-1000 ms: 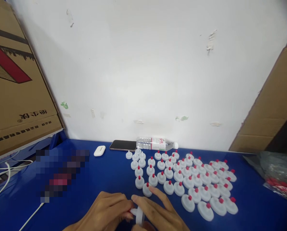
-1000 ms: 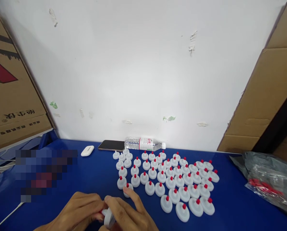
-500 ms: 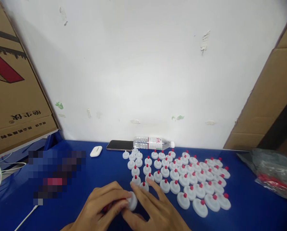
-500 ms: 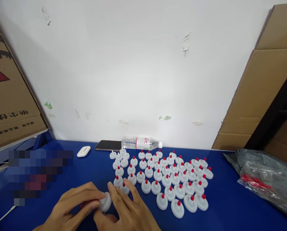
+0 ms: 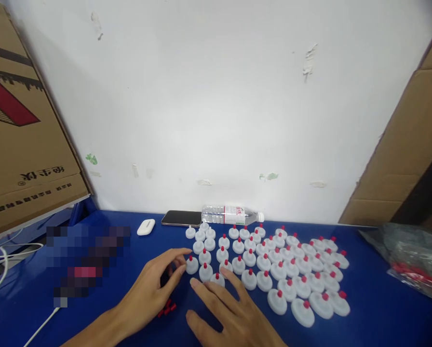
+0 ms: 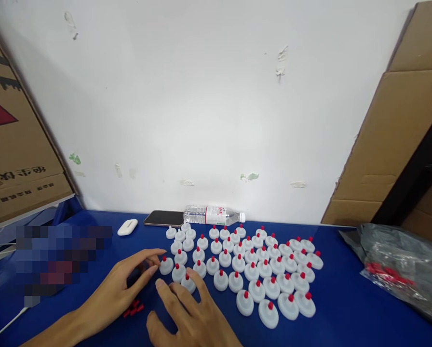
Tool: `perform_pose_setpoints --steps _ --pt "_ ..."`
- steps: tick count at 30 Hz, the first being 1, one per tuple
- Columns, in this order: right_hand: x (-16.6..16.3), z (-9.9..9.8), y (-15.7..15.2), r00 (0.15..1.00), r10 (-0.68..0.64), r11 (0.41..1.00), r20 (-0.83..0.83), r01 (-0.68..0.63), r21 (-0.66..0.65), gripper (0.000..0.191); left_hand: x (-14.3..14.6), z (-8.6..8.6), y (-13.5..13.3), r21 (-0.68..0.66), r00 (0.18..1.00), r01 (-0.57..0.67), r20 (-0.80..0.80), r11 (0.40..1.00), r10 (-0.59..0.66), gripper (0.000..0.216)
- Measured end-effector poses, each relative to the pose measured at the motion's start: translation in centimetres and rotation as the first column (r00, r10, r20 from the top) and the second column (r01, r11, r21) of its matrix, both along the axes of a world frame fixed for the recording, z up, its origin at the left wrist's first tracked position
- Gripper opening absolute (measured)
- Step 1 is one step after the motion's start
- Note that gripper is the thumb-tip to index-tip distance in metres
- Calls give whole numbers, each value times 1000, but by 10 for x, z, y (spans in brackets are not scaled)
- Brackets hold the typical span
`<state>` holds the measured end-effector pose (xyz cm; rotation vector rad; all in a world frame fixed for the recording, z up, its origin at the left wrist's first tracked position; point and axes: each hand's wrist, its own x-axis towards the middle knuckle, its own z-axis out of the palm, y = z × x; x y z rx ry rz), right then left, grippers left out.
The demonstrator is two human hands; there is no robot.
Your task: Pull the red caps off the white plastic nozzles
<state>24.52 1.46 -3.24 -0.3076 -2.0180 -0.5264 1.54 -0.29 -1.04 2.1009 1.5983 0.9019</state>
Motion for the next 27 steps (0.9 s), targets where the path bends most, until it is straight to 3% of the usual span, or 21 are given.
perform_pose_setpoints --steps 7,14,20,23,27 --pt "0 -5 1 999 6 1000 37 -6 -9 5 -2 -5 -2 10 999 -1 -50 1000 1 36" --pt "-3 -2 0 999 48 999 -8 -48 6 13 -10 -8 -10 -137 986 134 118 981 -119 46" --pt "-6 -6 3 998 64 998 0 -64 21 12 -3 8 0 -38 983 105 155 994 -98 35" --pt "-10 -11 3 997 70 997 36 -72 38 10 -7 8 9 26 991 61 120 998 -64 34" --pt "-14 -17 6 995 13 997 104 -21 76 21 -14 5 28 169 998 -25 66 985 14 29"
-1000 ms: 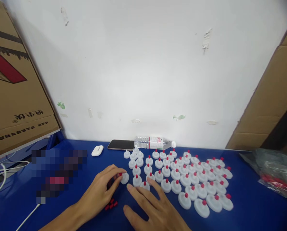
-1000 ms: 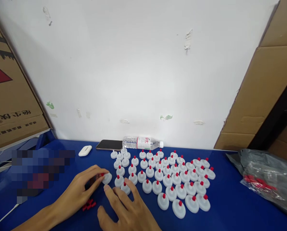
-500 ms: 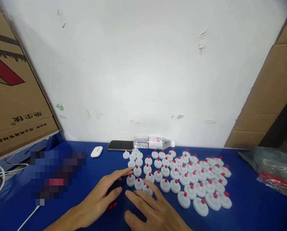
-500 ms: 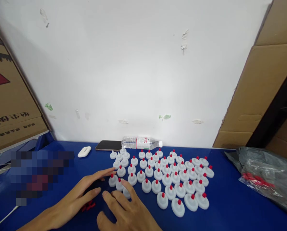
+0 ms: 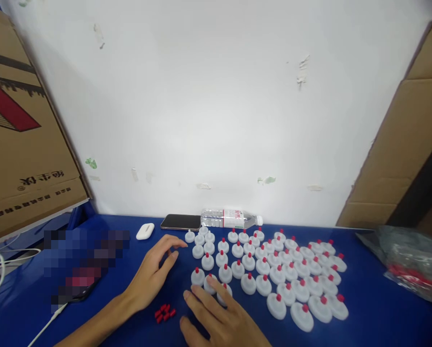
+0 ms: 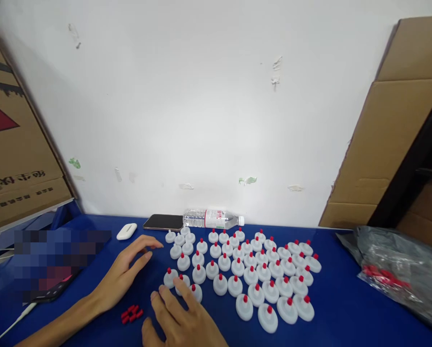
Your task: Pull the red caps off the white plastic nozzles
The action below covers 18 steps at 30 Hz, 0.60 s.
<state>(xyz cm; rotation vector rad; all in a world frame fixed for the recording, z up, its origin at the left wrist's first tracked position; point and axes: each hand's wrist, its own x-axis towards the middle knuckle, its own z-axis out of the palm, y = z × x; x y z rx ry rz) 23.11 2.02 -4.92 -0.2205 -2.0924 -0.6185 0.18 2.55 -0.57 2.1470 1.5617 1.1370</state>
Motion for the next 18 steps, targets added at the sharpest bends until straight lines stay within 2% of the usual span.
perform_pose_setpoints --steps 3,5,9,14,18 --pt "-6 -3 3 997 -53 999 53 53 -2 26 1 3 20 77 998 -51 -20 996 53 30" --pt "-13 -4 6 996 -59 998 70 59 11 22 4 7 35 124 995 -77 -54 989 84 31" --pt "-33 -8 7 993 -94 995 68 91 37 14 11 14 58 186 972 -10 -229 982 53 31" --pt "-41 -12 11 976 -204 976 72 209 -60 22 11 17 68 141 907 74 -421 987 -7 42" --pt "-30 -12 17 958 -276 952 85 284 -114 28 8 19 65 73 874 86 -484 994 -40 38"
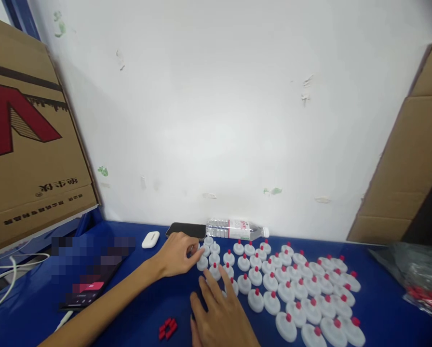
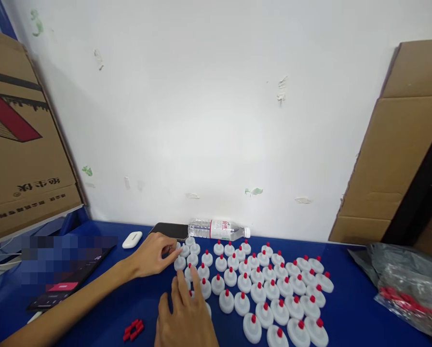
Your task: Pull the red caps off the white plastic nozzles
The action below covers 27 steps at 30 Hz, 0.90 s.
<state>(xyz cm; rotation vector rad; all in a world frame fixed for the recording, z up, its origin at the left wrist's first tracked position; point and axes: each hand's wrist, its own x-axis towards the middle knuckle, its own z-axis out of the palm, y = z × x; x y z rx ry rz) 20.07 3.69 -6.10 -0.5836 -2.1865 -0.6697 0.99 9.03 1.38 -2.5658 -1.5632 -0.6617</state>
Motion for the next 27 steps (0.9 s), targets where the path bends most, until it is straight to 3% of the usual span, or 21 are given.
perform_pose_setpoints --steps 11,20,27 --pt "17 -5 11 994 -75 997 -74 75 3 31 3 -19 -10 -72 999 -32 14 997 33 29" --pt "27 -4 15 990 -112 994 -83 111 -16 30 15 -15 -12 -233 966 98 257 968 -36 21" --pt "23 0 15 990 -27 999 -139 30 24 20 0 -5 -31 -371 834 99 537 923 126 37"
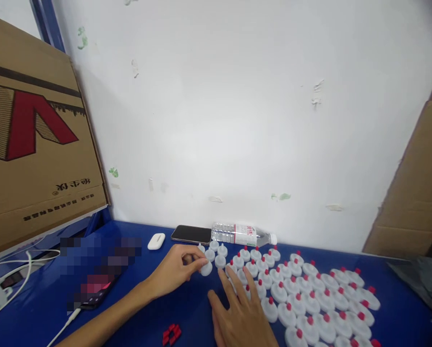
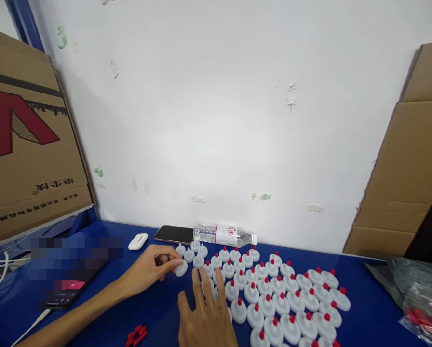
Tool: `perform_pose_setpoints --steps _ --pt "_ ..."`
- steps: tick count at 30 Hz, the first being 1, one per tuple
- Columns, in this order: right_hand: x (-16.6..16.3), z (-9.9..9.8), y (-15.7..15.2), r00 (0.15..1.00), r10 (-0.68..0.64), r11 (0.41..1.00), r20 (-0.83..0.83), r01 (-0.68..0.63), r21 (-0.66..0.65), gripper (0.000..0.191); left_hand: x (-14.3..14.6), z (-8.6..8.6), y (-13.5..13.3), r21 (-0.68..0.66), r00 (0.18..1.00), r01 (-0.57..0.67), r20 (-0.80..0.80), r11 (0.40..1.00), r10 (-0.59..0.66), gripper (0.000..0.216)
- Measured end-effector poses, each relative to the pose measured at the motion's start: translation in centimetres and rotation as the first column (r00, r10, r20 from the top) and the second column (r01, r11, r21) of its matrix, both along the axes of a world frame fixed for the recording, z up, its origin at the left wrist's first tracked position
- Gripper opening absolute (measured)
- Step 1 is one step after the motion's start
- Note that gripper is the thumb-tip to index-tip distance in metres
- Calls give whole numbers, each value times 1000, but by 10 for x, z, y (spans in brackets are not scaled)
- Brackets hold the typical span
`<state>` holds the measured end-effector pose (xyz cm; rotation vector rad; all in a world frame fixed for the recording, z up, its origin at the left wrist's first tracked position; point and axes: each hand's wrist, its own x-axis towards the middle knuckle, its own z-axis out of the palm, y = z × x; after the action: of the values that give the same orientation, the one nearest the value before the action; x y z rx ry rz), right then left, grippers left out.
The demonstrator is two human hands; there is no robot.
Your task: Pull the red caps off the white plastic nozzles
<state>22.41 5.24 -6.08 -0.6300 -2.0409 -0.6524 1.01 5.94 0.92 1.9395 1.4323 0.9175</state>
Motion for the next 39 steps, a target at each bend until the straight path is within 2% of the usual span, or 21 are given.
perform_pose_setpoints --steps 3,6,9,13,17,21,24,27,30,39 --pt "-2 8 -5 998 60 998 5 -60 33 20 -7 1 -18 -80 993 -8 114 997 17 40" --pt "-3 15 -11 992 123 990 -18 -122 64 26 -9 1 -29 -133 976 35 219 990 -5 42" --pt "-3 18 -15 990 139 990 -29 -139 19 34 -5 0 -31 -168 951 97 306 981 -42 46" --pt "-1 16 -15 987 159 986 -28 -160 -47 24 0 -1 -34 -209 929 165 361 964 -81 46" --pt "-2 15 -15 980 198 978 -28 -199 -62 21 -2 8 -37 -237 932 231 332 944 -145 36" --pt "-1 17 -16 975 220 968 -29 -222 -118 19 -22 25 -33 -242 955 229 246 943 -168 24" --pt "1 18 -17 973 231 957 -10 -229 -176 20 -40 32 -28 -344 951 305 155 888 -267 20" --pt "4 17 -18 971 237 938 -9 -231 -259 25 -50 31 -23 -413 927 372 116 831 -357 22" --pt "6 14 -18 971 240 914 20 -219 -342 28 -51 27 -22 -424 911 403 100 811 -400 27" --pt "8 11 -17 968 246 899 42 -211 -384 34 -45 19 -25 -451 911 385 48 805 -409 23"
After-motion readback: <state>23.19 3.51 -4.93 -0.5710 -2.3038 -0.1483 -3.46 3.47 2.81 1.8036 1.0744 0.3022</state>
